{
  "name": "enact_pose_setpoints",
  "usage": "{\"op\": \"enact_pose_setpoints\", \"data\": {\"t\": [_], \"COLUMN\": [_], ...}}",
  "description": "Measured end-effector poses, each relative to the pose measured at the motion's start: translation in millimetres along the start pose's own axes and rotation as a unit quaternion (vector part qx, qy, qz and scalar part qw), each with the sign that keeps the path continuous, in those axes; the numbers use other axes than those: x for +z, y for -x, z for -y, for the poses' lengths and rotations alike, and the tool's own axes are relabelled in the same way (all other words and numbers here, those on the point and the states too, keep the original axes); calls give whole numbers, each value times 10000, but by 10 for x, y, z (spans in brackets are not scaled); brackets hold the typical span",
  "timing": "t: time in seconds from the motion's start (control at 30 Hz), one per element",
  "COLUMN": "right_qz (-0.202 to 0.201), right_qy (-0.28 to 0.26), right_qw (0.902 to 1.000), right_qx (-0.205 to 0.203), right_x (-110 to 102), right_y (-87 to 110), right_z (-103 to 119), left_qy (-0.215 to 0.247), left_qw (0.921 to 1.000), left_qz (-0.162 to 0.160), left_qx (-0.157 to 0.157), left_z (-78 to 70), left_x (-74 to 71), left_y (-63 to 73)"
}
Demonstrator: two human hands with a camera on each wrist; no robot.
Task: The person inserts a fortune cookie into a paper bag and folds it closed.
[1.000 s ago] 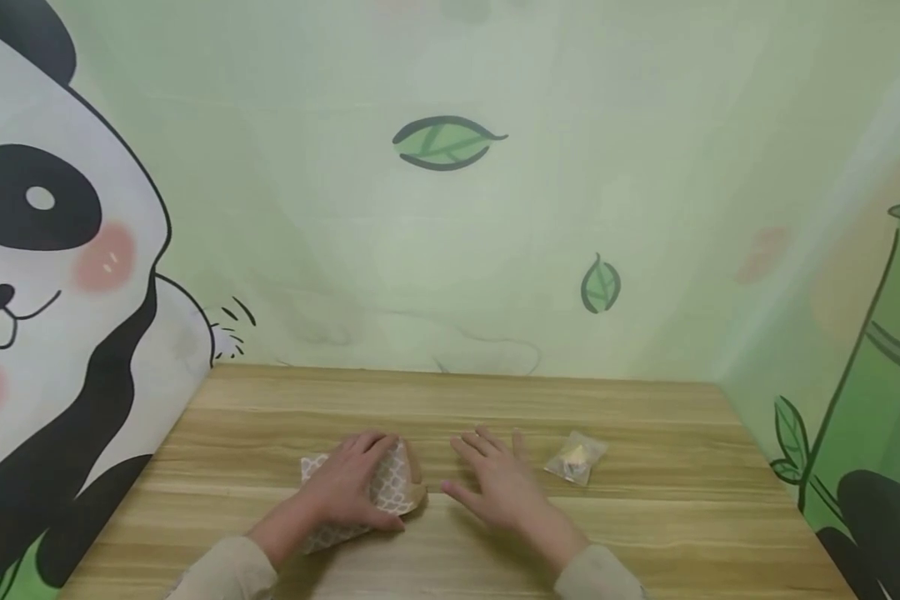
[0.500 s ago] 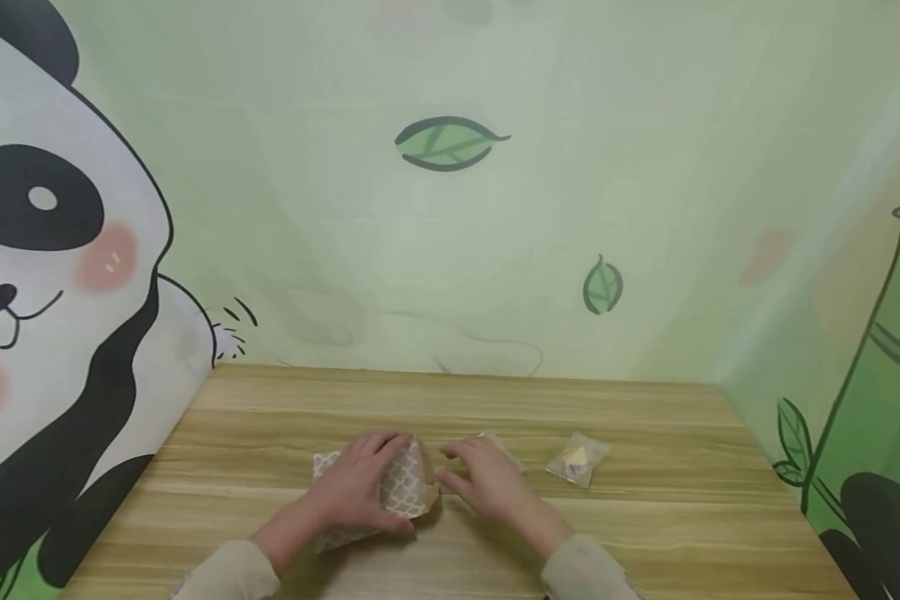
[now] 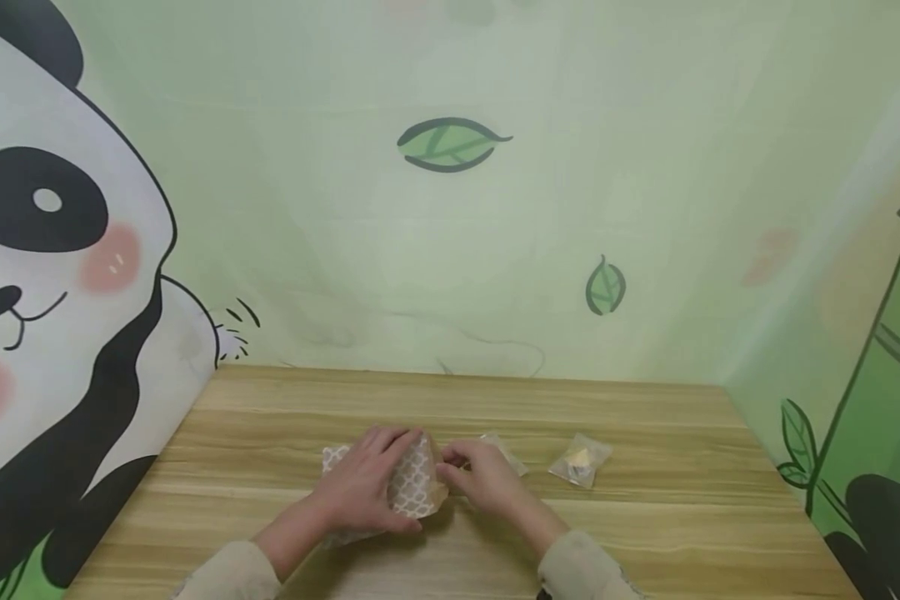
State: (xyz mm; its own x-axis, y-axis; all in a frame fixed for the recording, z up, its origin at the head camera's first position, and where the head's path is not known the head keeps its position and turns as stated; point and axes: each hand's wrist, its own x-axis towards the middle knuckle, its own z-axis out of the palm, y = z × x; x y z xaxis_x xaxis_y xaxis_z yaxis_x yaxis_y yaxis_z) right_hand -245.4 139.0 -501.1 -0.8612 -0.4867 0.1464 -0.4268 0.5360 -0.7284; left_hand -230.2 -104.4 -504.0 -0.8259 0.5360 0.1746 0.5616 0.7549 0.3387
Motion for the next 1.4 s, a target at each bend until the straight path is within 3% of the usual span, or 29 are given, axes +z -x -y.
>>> {"op": "enact_pose_setpoints", "data": {"t": [0.33, 0.57, 0.77, 1.0, 1.17, 1.4], "right_qz": [71, 73, -7, -83, -88, -202], "right_qy": [-981, -1612, -1907, -2407, -2688, -2615], "right_qw": [9934, 9846, 9783, 9643, 9548, 9562], "right_qx": [587, 677, 807, 1104, 1269, 1302], "right_x": [17, 51, 72, 70, 66, 73], "right_y": [9, 4, 14, 33, 46, 48], "right_z": [-68, -89, -51, -40, -53, -118], "left_qy": [-59, -113, 57, 300, 484, 711], "left_qw": [9998, 9995, 9999, 9995, 9987, 9971], "left_qz": [-95, -163, -26, 105, 20, -26], "left_qx": [182, 242, 152, -20, -156, -284], "left_z": [29, 44, 40, 82, 114, 105], "left_x": [30, 75, 91, 130, 156, 147], "left_y": [25, 35, 32, 34, 39, 37]}}
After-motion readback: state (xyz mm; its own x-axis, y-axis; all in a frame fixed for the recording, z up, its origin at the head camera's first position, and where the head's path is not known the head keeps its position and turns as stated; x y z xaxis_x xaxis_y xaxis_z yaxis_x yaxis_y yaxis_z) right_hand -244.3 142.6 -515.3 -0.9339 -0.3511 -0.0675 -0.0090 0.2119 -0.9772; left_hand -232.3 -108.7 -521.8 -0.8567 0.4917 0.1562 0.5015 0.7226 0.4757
